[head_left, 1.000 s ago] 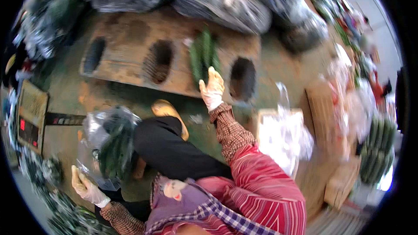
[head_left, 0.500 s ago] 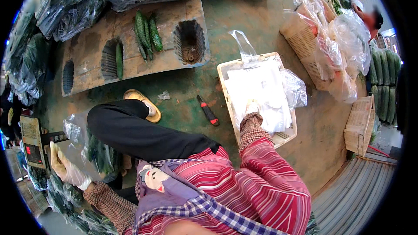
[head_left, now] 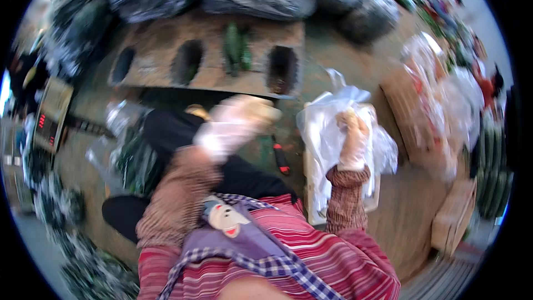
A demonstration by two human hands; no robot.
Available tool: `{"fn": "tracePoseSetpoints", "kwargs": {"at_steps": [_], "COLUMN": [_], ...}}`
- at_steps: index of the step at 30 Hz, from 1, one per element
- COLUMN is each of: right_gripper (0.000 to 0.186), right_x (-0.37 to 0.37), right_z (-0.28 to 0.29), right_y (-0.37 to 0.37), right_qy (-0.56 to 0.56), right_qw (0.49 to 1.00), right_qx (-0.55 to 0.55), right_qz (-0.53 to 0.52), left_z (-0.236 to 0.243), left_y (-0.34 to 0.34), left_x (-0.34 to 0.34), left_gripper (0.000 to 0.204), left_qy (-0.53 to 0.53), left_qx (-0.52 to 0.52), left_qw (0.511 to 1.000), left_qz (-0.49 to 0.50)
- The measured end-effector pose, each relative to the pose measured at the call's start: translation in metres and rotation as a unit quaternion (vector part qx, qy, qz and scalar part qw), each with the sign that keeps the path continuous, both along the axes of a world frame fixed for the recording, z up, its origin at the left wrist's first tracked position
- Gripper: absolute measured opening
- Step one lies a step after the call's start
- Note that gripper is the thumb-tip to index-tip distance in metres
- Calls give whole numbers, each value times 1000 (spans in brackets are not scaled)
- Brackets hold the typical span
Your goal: The person sorts cucumbers into plastic bags, weighs the bags on a floor scale, and ties the bags closed with string.
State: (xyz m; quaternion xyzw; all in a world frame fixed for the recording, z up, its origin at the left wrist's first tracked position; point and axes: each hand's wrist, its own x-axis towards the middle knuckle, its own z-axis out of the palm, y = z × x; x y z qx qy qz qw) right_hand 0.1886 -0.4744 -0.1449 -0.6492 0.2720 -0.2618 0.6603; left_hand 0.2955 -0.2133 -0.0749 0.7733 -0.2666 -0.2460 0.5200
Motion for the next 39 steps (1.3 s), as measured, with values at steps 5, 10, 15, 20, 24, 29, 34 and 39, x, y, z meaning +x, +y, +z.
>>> {"fn": "tracePoseSetpoints", "kwargs": {"at_steps": [5,10,15,20,24,29,34,39], "right_gripper": [36,48,43,26,15,26,46,63], "right_x": [-7,1,18,53,99,146,131,152], "right_z": [17,-51,-33,15,37,73,103,72], "right_y": [55,31,58,61,110,165,227,300], "right_qy": [12,77,207,64,-183,-133,-10,-49], "right_qw": [983,847,689,682,625,917,742,630], "right_qx": [-58,-381,-528,-512,-573,86,-24,94], "right_qz": [176,363,451,519,497,366,670,769], "left_z": [-83,-64,33,72,47,38,44,39], "left_y": [-88,-37,41,160,172,204,238,265], "left_x": [-53,-28,-23,-1,-9,-29,-59,-88], "left_gripper": [18,14,13,11,10,3,7,8], "left_qy": [308,132,153,112,140,119,92,60], "left_qx": [-145,-93,-531,-555,-466,-529,-568,-580], "left_qw": [940,986,822,796,814,743,691,662], "left_qz": [-28,50,138,213,317,392,439,470]}}
